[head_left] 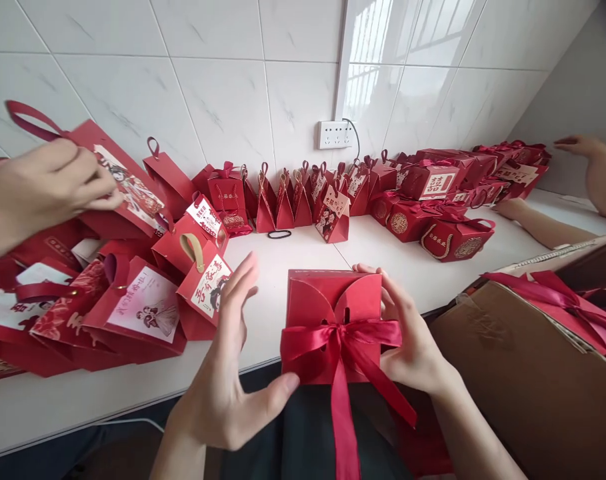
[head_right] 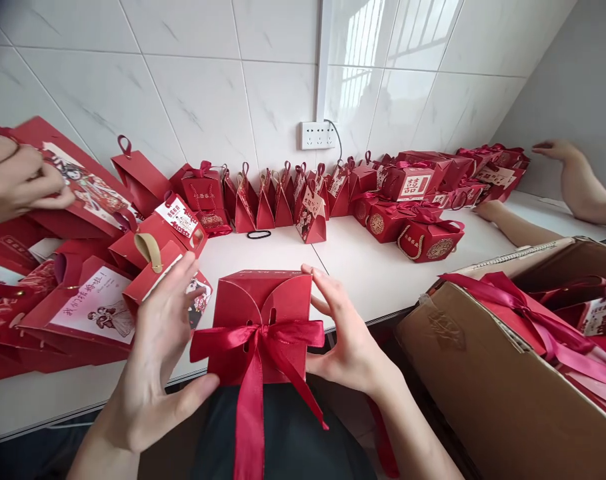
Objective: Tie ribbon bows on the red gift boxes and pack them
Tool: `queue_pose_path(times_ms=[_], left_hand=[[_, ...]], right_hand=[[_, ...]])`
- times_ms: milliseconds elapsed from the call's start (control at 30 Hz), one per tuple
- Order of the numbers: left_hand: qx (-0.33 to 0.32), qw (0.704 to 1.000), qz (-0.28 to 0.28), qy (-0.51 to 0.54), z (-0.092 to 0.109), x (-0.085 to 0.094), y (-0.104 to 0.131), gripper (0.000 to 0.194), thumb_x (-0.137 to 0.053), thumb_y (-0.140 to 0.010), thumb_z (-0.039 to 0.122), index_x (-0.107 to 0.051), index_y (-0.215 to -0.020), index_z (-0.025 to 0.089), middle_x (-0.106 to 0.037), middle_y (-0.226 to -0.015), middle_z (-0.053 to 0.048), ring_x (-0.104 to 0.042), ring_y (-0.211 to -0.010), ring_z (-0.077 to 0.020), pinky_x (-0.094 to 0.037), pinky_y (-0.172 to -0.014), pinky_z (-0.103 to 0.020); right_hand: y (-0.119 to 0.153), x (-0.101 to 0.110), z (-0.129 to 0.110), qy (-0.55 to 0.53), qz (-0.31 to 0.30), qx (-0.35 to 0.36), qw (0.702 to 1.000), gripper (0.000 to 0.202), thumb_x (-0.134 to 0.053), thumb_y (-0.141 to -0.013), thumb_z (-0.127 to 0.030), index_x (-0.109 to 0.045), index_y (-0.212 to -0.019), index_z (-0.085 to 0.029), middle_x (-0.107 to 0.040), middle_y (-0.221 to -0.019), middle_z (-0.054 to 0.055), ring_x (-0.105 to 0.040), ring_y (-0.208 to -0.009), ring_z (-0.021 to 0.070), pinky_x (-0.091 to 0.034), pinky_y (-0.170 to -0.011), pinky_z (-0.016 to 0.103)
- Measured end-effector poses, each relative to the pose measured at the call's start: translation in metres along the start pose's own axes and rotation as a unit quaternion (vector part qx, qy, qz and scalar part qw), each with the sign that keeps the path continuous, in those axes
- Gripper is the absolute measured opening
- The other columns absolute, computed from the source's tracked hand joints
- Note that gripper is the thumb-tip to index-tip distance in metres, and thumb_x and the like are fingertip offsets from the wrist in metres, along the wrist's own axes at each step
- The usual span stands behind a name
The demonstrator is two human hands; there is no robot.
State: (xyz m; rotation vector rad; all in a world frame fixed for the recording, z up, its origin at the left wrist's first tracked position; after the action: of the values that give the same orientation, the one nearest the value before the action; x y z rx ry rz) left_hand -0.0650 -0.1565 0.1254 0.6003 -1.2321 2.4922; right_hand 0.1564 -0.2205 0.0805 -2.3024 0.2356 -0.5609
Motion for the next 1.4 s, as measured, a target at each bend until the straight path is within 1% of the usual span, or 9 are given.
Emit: queue_pose_path(times_ms=[100, 167, 433, 667, 767, 833, 933, 1133, 1400], left_hand=[[0.023, 0.982, -0.186, 0.034, -0.011, 0.007, -0.005, 0.115, -0.074, -0.063, 0.057, -0.003, -0.148, 0.027, -0.015, -0.155, -0.012, -0.025, -0.138, -0.0398, -0.042, -0.103, -0.054], [0.024, 0.976, -0.211, 0.037, -0.012, 0.006, -0.006, 0.118, -0.08, -0.06, 0.047, -0.003, -0.148, 0.03, -0.016, -0.155, -0.01, -0.026, -0.138, -0.0386, -0.039, -0.105, -0.054], [0.02, 0.989, -0.13, 0.065, -0.007, -0.01, -0.002, 0.105, -0.082, -0.054, 0.032, -0.024, -0.142, 0.027, -0.04, -0.141, -0.011, -0.045, -0.127, -0.0327, -0.043, -0.106, -0.046], [0.031, 0.982, -0.16, 0.098, -0.01, -0.008, 0.0, 0.108, -0.065, -0.059, 0.072, -0.021, -0.145, 0.024, -0.032, -0.145, -0.015, -0.032, -0.135, -0.0347, -0.039, -0.108, -0.049], [0.057, 0.983, -0.031, 0.172, -0.009, -0.01, -0.001, 0.075, -0.04, -0.076, 0.075, -0.041, -0.131, 0.023, -0.048, -0.129, -0.013, -0.046, -0.124, -0.0294, -0.046, -0.1, -0.045], [0.098, 0.985, 0.048, 0.136, -0.005, -0.013, -0.003, 0.047, -0.046, -0.083, 0.062, -0.054, -0.11, 0.024, -0.057, -0.105, -0.008, -0.057, -0.102, -0.0221, -0.052, -0.086, -0.036], [0.11, 0.991, 0.07, 0.039, 0.006, -0.019, -0.004, 0.015, -0.058, -0.084, 0.037, -0.056, -0.088, 0.022, -0.055, -0.081, -0.001, -0.056, -0.078, -0.0134, -0.05, -0.071, -0.025], [-0.05, 0.993, 0.108, 0.001, 0.029, -0.026, 0.001, 0.016, -0.06, -0.079, 0.004, -0.054, -0.086, 0.018, -0.054, -0.076, 0.001, -0.055, -0.076, -0.0106, -0.049, -0.066, -0.023], [-0.241, 0.961, 0.076, -0.116, 0.044, -0.032, 0.009, 0.017, -0.063, -0.074, 0.0, -0.063, -0.087, 0.012, -0.067, -0.079, -0.003, -0.06, -0.075, -0.0128, -0.049, -0.072, -0.032]], right_hand=[[0.0, -0.001, 0.0, -0.049, -0.029, -0.019, 0.998, 0.099, -0.079, -0.068, -0.02, -0.019, -0.145, -0.037, -0.03, -0.149, 0.012, -0.031, -0.138, 0.0287, -0.046, -0.101, 0.047], [-0.001, -0.001, -0.002, -0.068, -0.039, -0.033, 0.996, 0.098, -0.079, -0.068, -0.02, -0.02, -0.145, -0.037, -0.029, -0.149, 0.011, -0.034, -0.137, 0.0291, -0.047, -0.1, 0.045], [0.0, 0.005, -0.006, -0.064, -0.059, -0.052, 0.995, 0.095, -0.078, -0.069, -0.021, -0.023, -0.145, -0.037, -0.032, -0.148, 0.011, -0.036, -0.135, 0.0304, -0.048, -0.099, 0.044], [0.0, 0.011, -0.005, -0.031, -0.055, -0.041, 0.997, 0.091, -0.075, -0.072, -0.017, -0.023, -0.144, -0.038, -0.034, -0.147, 0.009, -0.035, -0.136, 0.0281, -0.047, -0.1, 0.044], [-0.003, 0.009, -0.006, -0.015, -0.05, -0.023, 0.998, 0.09, -0.072, -0.074, -0.014, -0.022, -0.145, -0.038, -0.034, -0.146, 0.009, -0.034, -0.137, 0.0273, -0.047, -0.101, 0.045], [-0.004, 0.007, -0.006, -0.013, -0.053, -0.021, 0.998, 0.091, -0.073, -0.073, -0.014, -0.021, -0.145, -0.037, -0.034, -0.146, 0.009, -0.034, -0.137, 0.0272, -0.047, -0.101, 0.045], [-0.004, 0.006, -0.005, -0.012, -0.057, -0.022, 0.998, 0.095, -0.075, -0.071, -0.015, -0.02, -0.145, -0.036, -0.032, -0.147, 0.009, -0.034, -0.136, 0.0272, -0.047, -0.102, 0.045], [-0.004, 0.005, -0.002, 0.004, -0.062, -0.033, 0.997, 0.094, -0.075, -0.072, -0.018, -0.019, -0.146, -0.037, -0.031, -0.148, 0.008, -0.032, -0.138, 0.0269, -0.046, -0.103, 0.044], [-0.003, 0.007, 0.001, -0.029, -0.039, -0.031, 0.998, 0.098, -0.078, -0.069, -0.018, -0.019, -0.145, -0.038, -0.028, -0.15, 0.008, -0.031, -0.138, 0.0281, -0.047, -0.102, 0.045]])
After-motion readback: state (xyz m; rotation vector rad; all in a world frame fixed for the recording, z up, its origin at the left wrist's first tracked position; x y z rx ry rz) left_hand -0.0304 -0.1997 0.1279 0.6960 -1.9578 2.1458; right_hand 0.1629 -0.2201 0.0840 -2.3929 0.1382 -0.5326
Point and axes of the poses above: each hand's wrist, its own y-axis away from the middle knuckle, its own x-axis out of the back of the hand, z = x × y, the point moved 1 cm from there along -y, towards the middle knuckle
